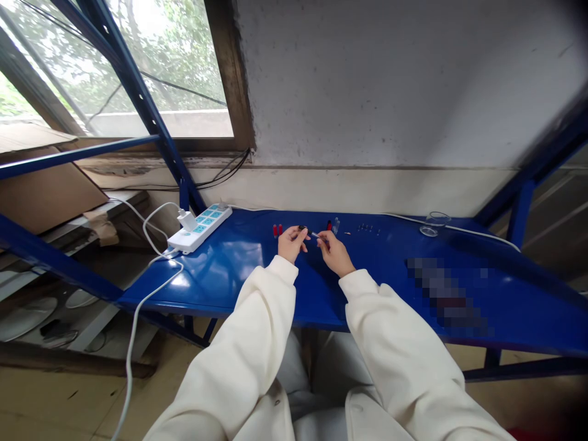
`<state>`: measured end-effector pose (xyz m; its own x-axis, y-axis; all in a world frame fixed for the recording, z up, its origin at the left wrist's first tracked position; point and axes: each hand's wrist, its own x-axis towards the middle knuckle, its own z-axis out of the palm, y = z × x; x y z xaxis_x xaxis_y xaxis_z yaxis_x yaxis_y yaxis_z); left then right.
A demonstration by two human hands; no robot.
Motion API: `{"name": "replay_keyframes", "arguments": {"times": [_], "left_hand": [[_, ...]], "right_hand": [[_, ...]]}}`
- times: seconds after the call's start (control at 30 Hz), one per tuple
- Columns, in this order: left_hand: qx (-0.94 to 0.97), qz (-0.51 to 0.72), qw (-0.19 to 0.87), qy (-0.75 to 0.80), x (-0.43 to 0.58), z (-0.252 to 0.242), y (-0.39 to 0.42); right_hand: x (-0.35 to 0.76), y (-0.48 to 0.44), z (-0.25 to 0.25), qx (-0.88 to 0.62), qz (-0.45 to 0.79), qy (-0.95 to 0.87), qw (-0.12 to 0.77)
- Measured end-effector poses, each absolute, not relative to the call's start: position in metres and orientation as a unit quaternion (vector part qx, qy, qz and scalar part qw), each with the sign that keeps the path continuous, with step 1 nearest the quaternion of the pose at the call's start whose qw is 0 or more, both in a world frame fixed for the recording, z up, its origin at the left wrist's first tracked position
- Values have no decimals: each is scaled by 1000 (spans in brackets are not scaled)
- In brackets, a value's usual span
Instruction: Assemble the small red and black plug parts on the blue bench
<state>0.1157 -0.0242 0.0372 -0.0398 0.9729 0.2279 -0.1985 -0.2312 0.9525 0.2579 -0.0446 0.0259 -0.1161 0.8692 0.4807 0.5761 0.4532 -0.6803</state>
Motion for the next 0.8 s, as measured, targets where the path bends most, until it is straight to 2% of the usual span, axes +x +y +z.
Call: {"name": "replay_keyframes", "arguments": {"times": [0.1,0.3,0.5,0.8], "left_hand": [[467,643,445,413,114,37,-23],[490,634,425,421,115,35,-24],[562,589,396,426,118,33,-28],[604,545,383,438,119,30,-29]], "right_hand": [[262,-41,25,-505,125,-740,426],[281,-31,27,-532,50,-701,472],[301,-28,23,-664,157,-644,346],[303,-21,23,-752,126,-565,316]]}}
